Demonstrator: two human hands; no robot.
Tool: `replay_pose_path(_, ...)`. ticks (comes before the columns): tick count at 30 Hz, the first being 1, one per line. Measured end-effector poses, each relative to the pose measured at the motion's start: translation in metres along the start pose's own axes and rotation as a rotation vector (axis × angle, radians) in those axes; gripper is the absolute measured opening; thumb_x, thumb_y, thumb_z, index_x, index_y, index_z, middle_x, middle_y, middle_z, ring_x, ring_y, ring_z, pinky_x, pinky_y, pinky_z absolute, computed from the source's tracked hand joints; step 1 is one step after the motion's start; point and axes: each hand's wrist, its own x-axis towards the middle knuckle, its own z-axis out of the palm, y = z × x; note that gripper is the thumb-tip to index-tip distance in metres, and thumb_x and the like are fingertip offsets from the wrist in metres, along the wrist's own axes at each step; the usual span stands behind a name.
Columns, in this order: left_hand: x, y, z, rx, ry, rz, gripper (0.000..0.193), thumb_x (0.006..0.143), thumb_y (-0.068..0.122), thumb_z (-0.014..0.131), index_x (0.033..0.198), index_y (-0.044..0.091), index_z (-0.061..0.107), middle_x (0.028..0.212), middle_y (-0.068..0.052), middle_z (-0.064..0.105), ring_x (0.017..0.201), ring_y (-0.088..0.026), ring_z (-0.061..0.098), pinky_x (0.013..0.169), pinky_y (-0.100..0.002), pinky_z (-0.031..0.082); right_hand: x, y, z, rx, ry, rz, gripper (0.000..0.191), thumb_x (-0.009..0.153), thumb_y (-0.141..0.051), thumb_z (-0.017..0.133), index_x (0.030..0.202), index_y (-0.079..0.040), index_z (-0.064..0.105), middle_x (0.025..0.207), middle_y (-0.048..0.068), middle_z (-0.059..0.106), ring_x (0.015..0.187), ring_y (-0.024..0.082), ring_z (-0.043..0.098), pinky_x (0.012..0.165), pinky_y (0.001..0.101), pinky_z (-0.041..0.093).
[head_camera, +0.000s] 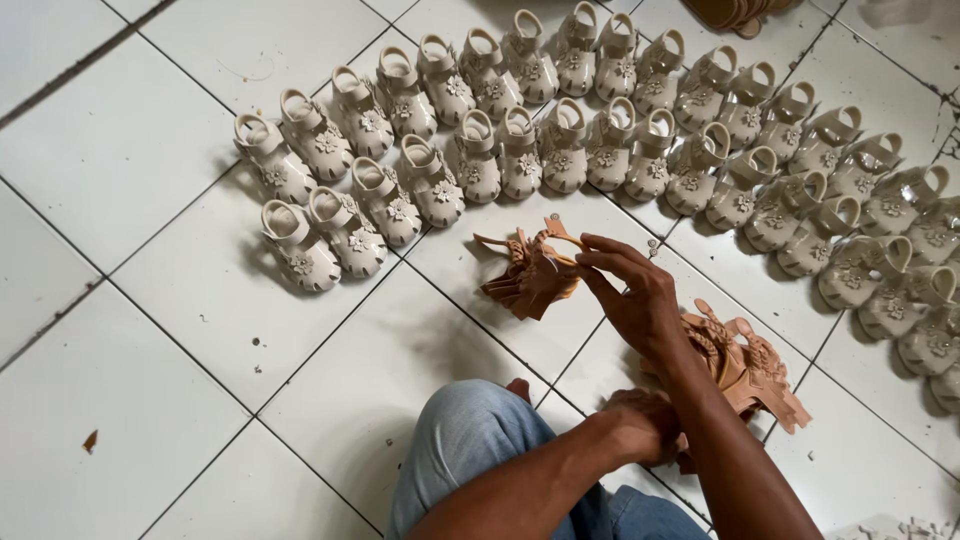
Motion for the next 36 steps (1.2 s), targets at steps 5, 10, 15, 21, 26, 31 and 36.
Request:
replay_pose_path(5, 0.020, -0.002, 0.022, -0.025, 0.008, 0.061, 0.056, 0.096, 0.049, 0.060, 0.143, 0.020, 0.057, 0.146, -0.008, 0.059, 0.133, -0.024, 0.055, 0.114, -0.041, 0.041, -0.009, 0.015, 0.014, -0.033, -0.049, -0.029, 0.020, 0.090, -0.009, 0.076, 0.109, -0.011, 0.077, 0.129, 0.004, 0.072, 0.106, 0.024, 0.075, 0.088, 0.0335, 0.066)
replay_pose_path(10, 0.029, -0.006, 0.032, 0.062, 0.008, 0.049, 0.062, 0.094, 0.051, 0.060, 0.149, 0.021, 0.052, 0.153, -0.007, 0.053, 0.139, -0.023, 0.050, 0.115, -0.041, 0.040, -0.012, 0.012, 0.016, -0.140, -0.105, -0.056, 0.021, 0.093, -0.011, 0.072, 0.114, -0.010, 0.075, 0.132, 0.005, 0.071, 0.108, 0.026, 0.075, 0.088, 0.0366, 0.064)
replay_pose_path(15, 0.024, -0.007, 0.025, 0.024, 0.108, 0.098, 0.055, 0.095, 0.049, 0.056, 0.143, 0.022, 0.055, 0.150, -0.005, 0.053, 0.137, -0.022, 0.050, 0.111, -0.041, 0.041, -0.004, -0.013, 0.003, -0.154, -0.142, -0.029, 0.030, 0.089, -0.015, 0.076, 0.118, -0.011, 0.071, 0.138, 0.009, 0.063, 0.102, 0.030, 0.073, 0.082, 0.0400, 0.063)
replay_pose_path(21, -0.009, -0.019, 0.010, -0.082, 0.153, -0.016, 0.028, 0.095, 0.031, 0.062, 0.104, 0.009, 0.076, 0.111, -0.018, 0.073, 0.104, -0.035, 0.070, 0.089, -0.048, 0.054, -0.049, -0.004, -0.026, -0.061, 0.069, -0.017, 0.020, 0.092, -0.008, 0.074, 0.111, -0.008, 0.069, 0.130, 0.011, 0.069, 0.108, 0.029, 0.073, 0.086, 0.0384, 0.062)
replay_pose_path(26, -0.030, -0.014, -0.020, -0.053, 0.280, -0.051, 0.027, 0.093, 0.026, 0.060, 0.106, 0.004, 0.068, 0.106, -0.021, 0.072, 0.102, -0.040, 0.068, 0.089, -0.052, 0.053, -0.142, 0.067, -0.102, -0.022, 0.318, 0.419, 0.008, 0.101, -0.010, 0.065, 0.107, -0.007, 0.069, 0.108, 0.010, 0.075, 0.100, 0.022, 0.075, 0.085, 0.0327, 0.064)
replay_pose_path(31, -0.025, -0.004, -0.035, -0.098, 0.440, -0.068, 0.033, 0.094, 0.029, 0.060, 0.113, 0.002, 0.062, 0.113, -0.019, 0.068, 0.106, -0.038, 0.064, 0.093, -0.052, 0.050, -0.193, 0.102, -0.117, -0.204, 0.338, 0.726, 0.024, 0.106, -0.026, 0.057, 0.110, -0.006, 0.071, 0.108, 0.011, 0.076, 0.099, 0.021, 0.075, 0.084, 0.0339, 0.062)
replay_pose_path(36, -0.022, -0.009, -0.035, -0.119, 0.524, -0.047, 0.036, 0.093, 0.028, 0.060, 0.118, 0.003, 0.064, 0.117, -0.018, 0.068, 0.109, -0.038, 0.064, 0.095, -0.049, 0.049, -0.156, 0.110, -0.082, -0.506, 0.249, 0.568, 0.045, 0.089, -0.032, 0.072, 0.120, -0.001, 0.065, 0.098, 0.015, 0.074, 0.089, 0.026, 0.069, 0.075, 0.0415, 0.059)
